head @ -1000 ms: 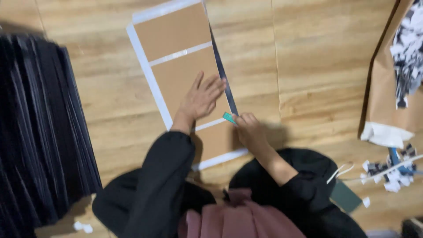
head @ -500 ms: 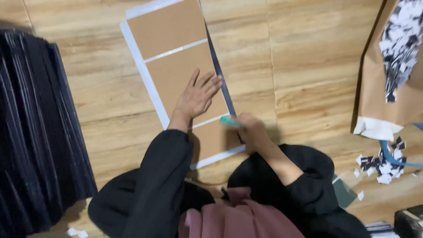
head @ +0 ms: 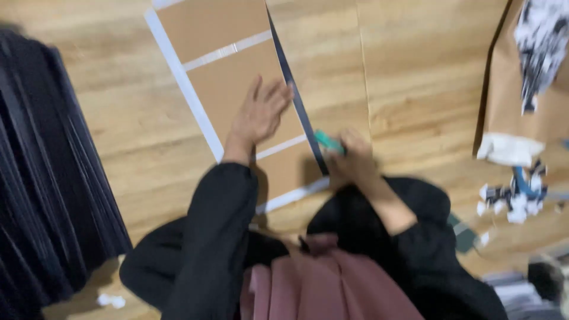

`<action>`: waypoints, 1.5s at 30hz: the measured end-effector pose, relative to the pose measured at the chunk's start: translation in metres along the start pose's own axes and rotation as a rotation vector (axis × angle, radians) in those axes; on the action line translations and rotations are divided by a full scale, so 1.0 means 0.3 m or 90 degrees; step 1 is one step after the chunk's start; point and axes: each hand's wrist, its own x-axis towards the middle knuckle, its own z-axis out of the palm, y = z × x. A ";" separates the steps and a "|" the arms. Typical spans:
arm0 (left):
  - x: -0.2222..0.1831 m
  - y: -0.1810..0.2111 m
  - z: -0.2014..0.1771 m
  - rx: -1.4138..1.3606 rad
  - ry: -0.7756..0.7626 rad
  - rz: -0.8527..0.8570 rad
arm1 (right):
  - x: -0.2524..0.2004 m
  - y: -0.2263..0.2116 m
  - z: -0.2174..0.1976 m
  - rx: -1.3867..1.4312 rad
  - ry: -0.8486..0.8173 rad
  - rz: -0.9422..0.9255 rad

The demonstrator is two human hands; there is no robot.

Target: Applying adhesive to the edges of cardboard panels using a small tool to prepare them for folder assembly.

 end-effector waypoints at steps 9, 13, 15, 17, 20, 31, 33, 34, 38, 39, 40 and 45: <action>0.003 0.020 -0.030 -0.002 -0.044 -0.018 | -0.090 -0.191 -0.092 0.075 -0.249 0.196; -0.008 0.016 -0.007 -0.021 -0.011 0.008 | 0.085 -0.090 0.049 0.060 0.234 -0.037; 0.005 0.004 0.017 0.015 0.007 -0.001 | 0.092 -0.011 0.193 -0.208 0.304 -0.127; 0.016 -0.003 -0.007 0.017 0.007 -0.009 | 0.061 -0.109 0.097 -0.133 0.095 -0.079; -0.005 0.020 -0.006 0.001 -0.012 -0.016 | 0.034 -0.103 0.084 -0.006 -0.045 -0.017; 0.018 0.009 -0.025 0.013 -0.033 -0.043 | 0.236 -0.115 0.057 0.041 -0.018 -0.021; 0.003 0.014 -0.023 -0.002 -0.035 -0.056 | 0.317 -0.093 0.050 0.058 0.048 0.030; -0.008 0.018 -0.016 -0.003 -0.040 -0.057 | 0.298 -0.110 0.050 0.061 0.046 0.033; 0.086 -0.057 -0.058 0.043 0.113 -0.062 | 0.320 -0.108 0.058 0.000 0.048 -0.038; 0.109 -0.059 -0.070 0.070 0.151 -0.053 | 0.299 -0.097 0.069 -0.004 0.037 -0.032; 0.125 -0.091 -0.071 0.068 0.154 -0.054 | 0.294 -0.087 0.073 -0.007 0.036 -0.033; 0.138 -0.166 -0.060 0.025 0.023 -0.109 | 0.267 -0.072 0.171 -0.013 0.063 -0.076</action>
